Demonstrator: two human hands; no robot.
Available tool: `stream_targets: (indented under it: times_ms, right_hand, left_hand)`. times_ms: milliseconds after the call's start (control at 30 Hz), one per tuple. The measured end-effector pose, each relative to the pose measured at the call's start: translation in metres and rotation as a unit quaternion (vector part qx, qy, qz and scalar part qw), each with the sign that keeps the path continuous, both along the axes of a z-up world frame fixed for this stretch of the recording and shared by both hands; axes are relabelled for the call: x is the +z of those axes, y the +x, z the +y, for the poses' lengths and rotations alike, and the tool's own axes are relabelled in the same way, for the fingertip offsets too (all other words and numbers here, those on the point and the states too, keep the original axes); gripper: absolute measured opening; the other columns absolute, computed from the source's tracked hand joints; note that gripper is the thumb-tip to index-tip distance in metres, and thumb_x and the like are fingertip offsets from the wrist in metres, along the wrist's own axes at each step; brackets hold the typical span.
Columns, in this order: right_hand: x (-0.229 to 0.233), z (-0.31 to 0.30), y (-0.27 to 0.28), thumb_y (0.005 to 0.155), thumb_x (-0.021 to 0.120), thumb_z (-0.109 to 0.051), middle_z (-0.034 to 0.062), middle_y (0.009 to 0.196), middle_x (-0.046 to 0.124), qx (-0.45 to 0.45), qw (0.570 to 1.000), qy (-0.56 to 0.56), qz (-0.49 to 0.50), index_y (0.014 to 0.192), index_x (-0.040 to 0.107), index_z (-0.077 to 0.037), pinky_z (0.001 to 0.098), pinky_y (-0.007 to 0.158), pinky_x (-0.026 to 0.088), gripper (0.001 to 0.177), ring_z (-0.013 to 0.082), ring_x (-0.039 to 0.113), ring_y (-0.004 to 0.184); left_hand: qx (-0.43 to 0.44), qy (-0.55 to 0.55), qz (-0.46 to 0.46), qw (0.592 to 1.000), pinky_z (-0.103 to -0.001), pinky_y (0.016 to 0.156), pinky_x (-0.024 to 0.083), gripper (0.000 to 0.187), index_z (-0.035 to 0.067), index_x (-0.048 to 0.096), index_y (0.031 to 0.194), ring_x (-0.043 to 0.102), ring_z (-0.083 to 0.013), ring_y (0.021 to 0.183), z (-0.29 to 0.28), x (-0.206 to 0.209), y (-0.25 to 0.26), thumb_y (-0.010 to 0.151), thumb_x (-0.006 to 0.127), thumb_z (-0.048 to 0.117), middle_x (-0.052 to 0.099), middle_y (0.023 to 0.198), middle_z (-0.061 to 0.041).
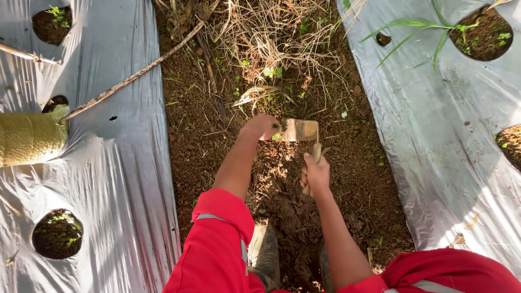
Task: The person uses a small hand hoe to loosen soil and remove weeds from a narrow strip between two rows of plastic mulch. They gather the uprooted weeds by hand and discard them, then continue hoeing and pulling weeds along the row.
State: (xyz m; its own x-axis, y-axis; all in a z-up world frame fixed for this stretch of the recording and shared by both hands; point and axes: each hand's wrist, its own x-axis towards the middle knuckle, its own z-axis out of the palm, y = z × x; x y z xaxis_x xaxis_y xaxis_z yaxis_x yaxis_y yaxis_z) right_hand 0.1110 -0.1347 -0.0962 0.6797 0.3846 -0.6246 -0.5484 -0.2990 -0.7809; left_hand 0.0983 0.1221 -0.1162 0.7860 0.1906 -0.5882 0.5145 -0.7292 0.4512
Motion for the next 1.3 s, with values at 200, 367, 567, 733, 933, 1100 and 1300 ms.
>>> stream_targets:
  times_ms: [200, 367, 567, 733, 933, 1100, 1300]
  right_hand:
    - [0.008, 0.023, 0.005, 0.112, 0.052, -0.026, 0.0019, 0.059, 0.048, -0.020, 0.997, 0.000, -0.076, 0.134, 0.048, 0.006, 0.0319, 0.037, 0.046, 0.038, 0.0125, 0.050, 0.040]
    - [-0.012, 0.078, 0.044, 0.109, 0.057, -0.026, 0.0006, 0.054, 0.052, 0.092, 0.990, 0.007, -0.105, 0.108, 0.056, -0.005, 0.0285, 0.032, 0.045, 0.021, 0.0111, 0.051, 0.035]
    - [-0.051, 0.117, 0.062, 0.108, 0.057, -0.025, 0.0028, 0.056, 0.048, 0.159, 0.983, 0.061, -0.074, 0.103, 0.054, -0.003, 0.0340, 0.035, 0.042, 0.023, 0.0148, 0.049, 0.037]
    - [-0.053, 0.111, 0.056, 0.110, 0.052, -0.024, -0.0003, 0.055, 0.044, 0.169, 0.982, 0.031, -0.078, 0.104, 0.054, -0.004, 0.0317, 0.035, 0.043, 0.021, 0.0131, 0.047, 0.038]
    - [-0.043, 0.086, 0.031, 0.108, 0.054, -0.026, -0.0022, 0.057, 0.049, 0.125, 0.991, 0.011, -0.037, 0.107, 0.054, -0.005, 0.0275, 0.032, 0.046, 0.021, 0.0109, 0.050, 0.037]
    - [-0.065, 0.032, -0.008, 0.109, 0.057, -0.029, -0.0017, 0.061, 0.048, 0.075, 0.997, 0.014, 0.005, 0.118, 0.053, -0.005, 0.0300, 0.040, 0.049, 0.026, 0.0123, 0.051, 0.043]
    - [-0.060, -0.001, -0.034, 0.111, 0.054, -0.023, -0.0001, 0.055, 0.046, 0.031, 0.998, -0.041, -0.029, 0.120, 0.057, 0.002, 0.0335, 0.038, 0.042, 0.028, 0.0113, 0.045, 0.039]
  left_hand:
    - [0.062, 0.003, 0.027, 0.998, -0.050, 0.070, 0.056, 0.029, 0.005, 0.076, 0.096, 0.067, -0.0267, 0.071, 0.051, -0.052, -0.037, 0.105, 0.051, 0.017, 0.069, 0.077, -0.013]
    - [0.110, 0.018, 0.022, 0.994, -0.057, 0.094, 0.062, 0.029, 0.019, 0.074, 0.130, 0.073, -0.0410, 0.112, 0.063, -0.094, -0.052, 0.105, 0.062, 0.028, 0.073, 0.124, -0.021]
    - [0.105, -0.040, 0.065, 0.992, -0.055, 0.096, 0.063, 0.051, 0.018, 0.048, 0.159, 0.070, -0.0374, 0.118, 0.040, -0.041, -0.056, 0.112, 0.045, 0.037, 0.058, 0.148, -0.024]
    - [0.090, -0.072, 0.103, 0.988, -0.055, 0.095, 0.063, 0.060, 0.011, 0.046, 0.159, 0.064, -0.0397, 0.128, 0.019, -0.008, -0.057, 0.112, 0.039, 0.047, 0.053, 0.153, -0.024]
    - [0.065, -0.057, 0.122, 0.989, -0.055, 0.095, 0.062, 0.063, 0.006, 0.048, 0.157, 0.065, -0.0394, 0.125, 0.026, -0.035, -0.043, 0.112, 0.039, 0.048, 0.055, 0.151, -0.024]
    - [-0.066, -0.048, 0.252, 0.964, -0.066, 0.102, 0.055, 0.061, 0.008, 0.053, 0.155, 0.061, -0.0432, 0.130, 0.027, -0.074, -0.035, 0.107, 0.049, 0.046, 0.056, 0.152, -0.020]
    - [-0.113, 0.014, 0.260, 0.959, -0.068, 0.098, 0.060, 0.055, 0.008, 0.059, 0.148, 0.068, -0.0417, 0.120, 0.035, -0.138, -0.034, 0.103, 0.050, 0.039, 0.062, 0.143, -0.023]
